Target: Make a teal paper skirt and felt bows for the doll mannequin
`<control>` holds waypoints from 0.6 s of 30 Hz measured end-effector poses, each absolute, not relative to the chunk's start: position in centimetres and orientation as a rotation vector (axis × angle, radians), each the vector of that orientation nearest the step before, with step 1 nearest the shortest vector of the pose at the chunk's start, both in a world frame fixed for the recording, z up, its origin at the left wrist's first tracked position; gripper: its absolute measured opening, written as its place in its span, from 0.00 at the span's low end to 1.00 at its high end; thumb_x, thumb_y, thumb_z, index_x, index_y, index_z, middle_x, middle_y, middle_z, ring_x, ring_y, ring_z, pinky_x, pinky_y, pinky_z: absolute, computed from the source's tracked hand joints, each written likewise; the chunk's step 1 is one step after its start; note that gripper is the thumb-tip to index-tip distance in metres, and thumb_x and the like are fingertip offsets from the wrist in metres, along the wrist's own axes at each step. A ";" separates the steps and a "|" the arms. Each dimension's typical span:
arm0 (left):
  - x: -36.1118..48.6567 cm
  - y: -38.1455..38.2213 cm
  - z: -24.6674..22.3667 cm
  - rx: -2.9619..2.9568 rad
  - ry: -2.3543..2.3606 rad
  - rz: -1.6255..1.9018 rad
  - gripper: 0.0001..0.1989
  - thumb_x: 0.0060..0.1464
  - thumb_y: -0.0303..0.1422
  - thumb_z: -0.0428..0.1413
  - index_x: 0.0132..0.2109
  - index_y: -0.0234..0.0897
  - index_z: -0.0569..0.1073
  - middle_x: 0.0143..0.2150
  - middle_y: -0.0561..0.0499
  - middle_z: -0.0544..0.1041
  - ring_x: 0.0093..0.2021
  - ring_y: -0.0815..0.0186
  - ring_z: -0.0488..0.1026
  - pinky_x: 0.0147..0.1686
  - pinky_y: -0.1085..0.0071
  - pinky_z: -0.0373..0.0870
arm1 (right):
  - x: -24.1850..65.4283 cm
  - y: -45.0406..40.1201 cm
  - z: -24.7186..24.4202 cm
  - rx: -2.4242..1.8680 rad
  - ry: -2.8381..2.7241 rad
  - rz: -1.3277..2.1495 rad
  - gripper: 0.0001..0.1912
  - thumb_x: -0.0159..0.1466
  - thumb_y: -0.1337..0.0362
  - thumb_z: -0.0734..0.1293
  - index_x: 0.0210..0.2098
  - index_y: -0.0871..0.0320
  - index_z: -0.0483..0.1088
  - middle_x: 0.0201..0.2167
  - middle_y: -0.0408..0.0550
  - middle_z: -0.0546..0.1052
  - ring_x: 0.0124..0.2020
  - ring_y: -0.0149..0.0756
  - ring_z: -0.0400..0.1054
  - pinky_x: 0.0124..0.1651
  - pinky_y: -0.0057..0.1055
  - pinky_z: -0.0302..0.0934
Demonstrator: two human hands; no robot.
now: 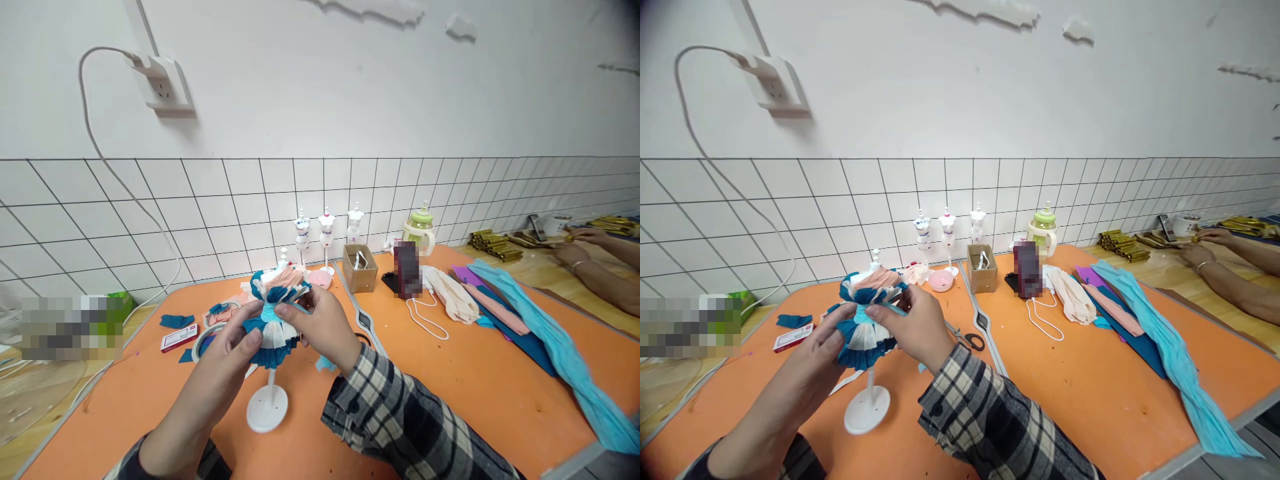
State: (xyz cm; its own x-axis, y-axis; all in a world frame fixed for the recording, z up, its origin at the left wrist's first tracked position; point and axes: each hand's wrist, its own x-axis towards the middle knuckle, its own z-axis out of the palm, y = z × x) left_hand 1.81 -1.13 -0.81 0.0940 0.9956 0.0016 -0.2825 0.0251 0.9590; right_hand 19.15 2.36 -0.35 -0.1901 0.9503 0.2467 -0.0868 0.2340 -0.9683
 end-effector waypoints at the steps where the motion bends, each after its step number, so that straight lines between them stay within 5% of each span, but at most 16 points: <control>1: 2.0 -1.2 -0.9 1.043 0.960 1.241 0.30 0.45 0.38 0.69 0.56 0.43 0.71 0.48 0.47 0.79 0.44 0.57 0.77 0.33 0.72 0.74 | 19.0 2.4 -0.5 -0.868 -1.414 1.215 0.19 0.56 0.52 0.74 0.39 0.59 0.72 0.31 0.45 0.72 0.27 0.30 0.65 0.23 0.25 0.60; 8: 2.3 -1.0 -0.2 0.989 0.857 1.266 0.25 0.46 0.36 0.68 0.52 0.38 0.74 0.41 0.46 0.81 0.37 0.58 0.79 0.31 0.73 0.73 | 20.1 2.6 -0.1 -0.759 -1.489 1.395 0.25 0.51 0.51 0.76 0.42 0.60 0.72 0.27 0.41 0.68 0.27 0.30 0.65 0.23 0.25 0.64; 18: 2.1 -0.9 -0.2 0.941 0.761 1.270 0.14 0.49 0.35 0.65 0.44 0.37 0.79 0.37 0.47 0.82 0.38 0.55 0.79 0.33 0.70 0.75 | 21.8 2.4 1.3 -0.795 -1.507 1.300 0.17 0.52 0.52 0.75 0.28 0.60 0.72 0.24 0.40 0.70 0.25 0.27 0.63 0.24 0.24 0.64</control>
